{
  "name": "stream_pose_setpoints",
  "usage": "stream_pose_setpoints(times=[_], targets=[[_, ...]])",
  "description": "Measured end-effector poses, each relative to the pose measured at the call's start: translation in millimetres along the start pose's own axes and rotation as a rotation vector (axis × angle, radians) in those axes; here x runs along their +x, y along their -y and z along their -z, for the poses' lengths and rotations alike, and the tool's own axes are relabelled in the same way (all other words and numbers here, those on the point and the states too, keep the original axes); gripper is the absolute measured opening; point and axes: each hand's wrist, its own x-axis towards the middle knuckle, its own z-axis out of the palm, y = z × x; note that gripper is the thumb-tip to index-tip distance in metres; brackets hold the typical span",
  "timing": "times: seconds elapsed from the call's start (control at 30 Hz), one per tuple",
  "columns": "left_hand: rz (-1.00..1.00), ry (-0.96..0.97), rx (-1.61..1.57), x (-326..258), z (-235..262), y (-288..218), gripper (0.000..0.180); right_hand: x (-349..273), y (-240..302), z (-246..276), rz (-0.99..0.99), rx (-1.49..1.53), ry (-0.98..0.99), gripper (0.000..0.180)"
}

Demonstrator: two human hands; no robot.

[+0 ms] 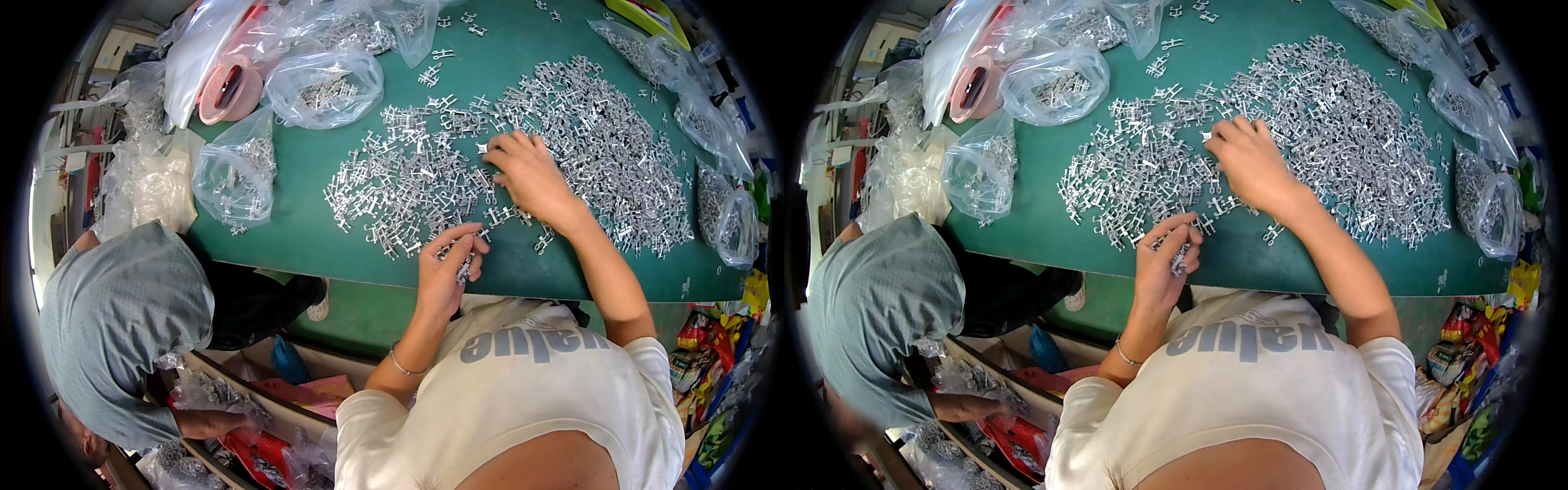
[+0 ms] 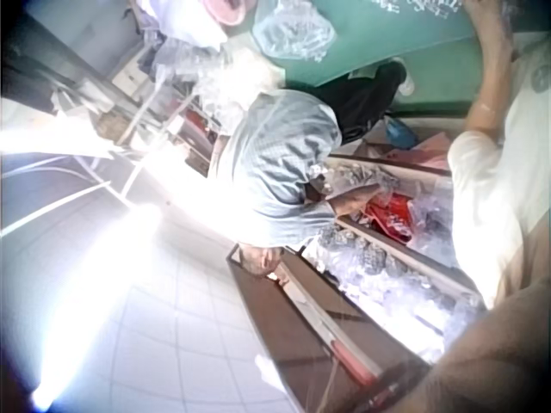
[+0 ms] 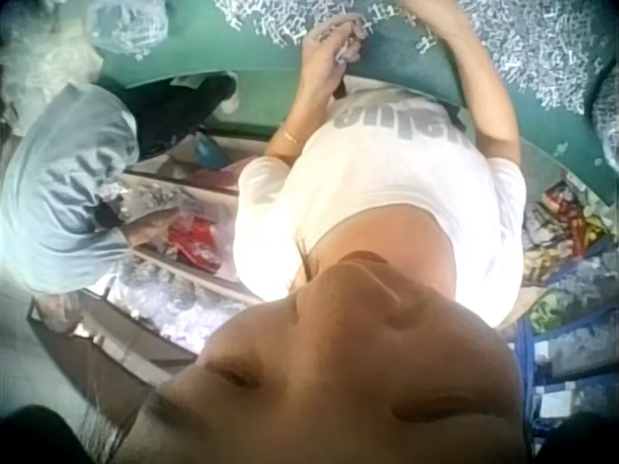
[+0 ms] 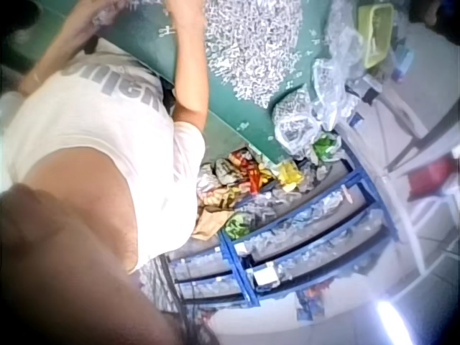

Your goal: The person sorts small metal components by hand on a green work table, picking up individual pieces from a large pile and moving them to different areas or containers.

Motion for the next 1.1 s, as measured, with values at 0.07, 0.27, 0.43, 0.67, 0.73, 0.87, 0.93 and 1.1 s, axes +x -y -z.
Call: stream_pose_setpoints(times=[0.07,0.27,0.43,0.67,0.73,0.87,0.93,1.1], targets=[[0.024,-0.019,-0.006,-2,-1,-2,0.02,-2,-12,7,-0.045,0.068,-0.099,0.022],[0.093,-0.042,-0.013,3,-9,-3,0.019,-7,-6,10,0.023,-0.034,0.111,0.021],[0.086,-0.016,-0.02,3,-7,-1,0.023,-3,-6,17,-0.154,0.209,0.07,0.019],[0.17,-0.006,-0.284,11,-1,-2,0.024,-8,32,21,0.13,0.539,0.144,0.017],[0.167,0.028,-0.271,12,7,2,0.024,6,21,11,-0.047,0.674,0.086,0.019],[0.133,0.036,-0.144,7,-1,2,0.027,26,15,-25,0.143,0.151,-0.06,0.015],[0.085,0.071,-0.12,5,-1,0,0.032,30,15,-32,0.161,0.051,-0.036,0.013],[0.027,0.041,-0.008,2,0,-8,0.044,19,14,-17,0.124,0.254,-0.137,0.01]])
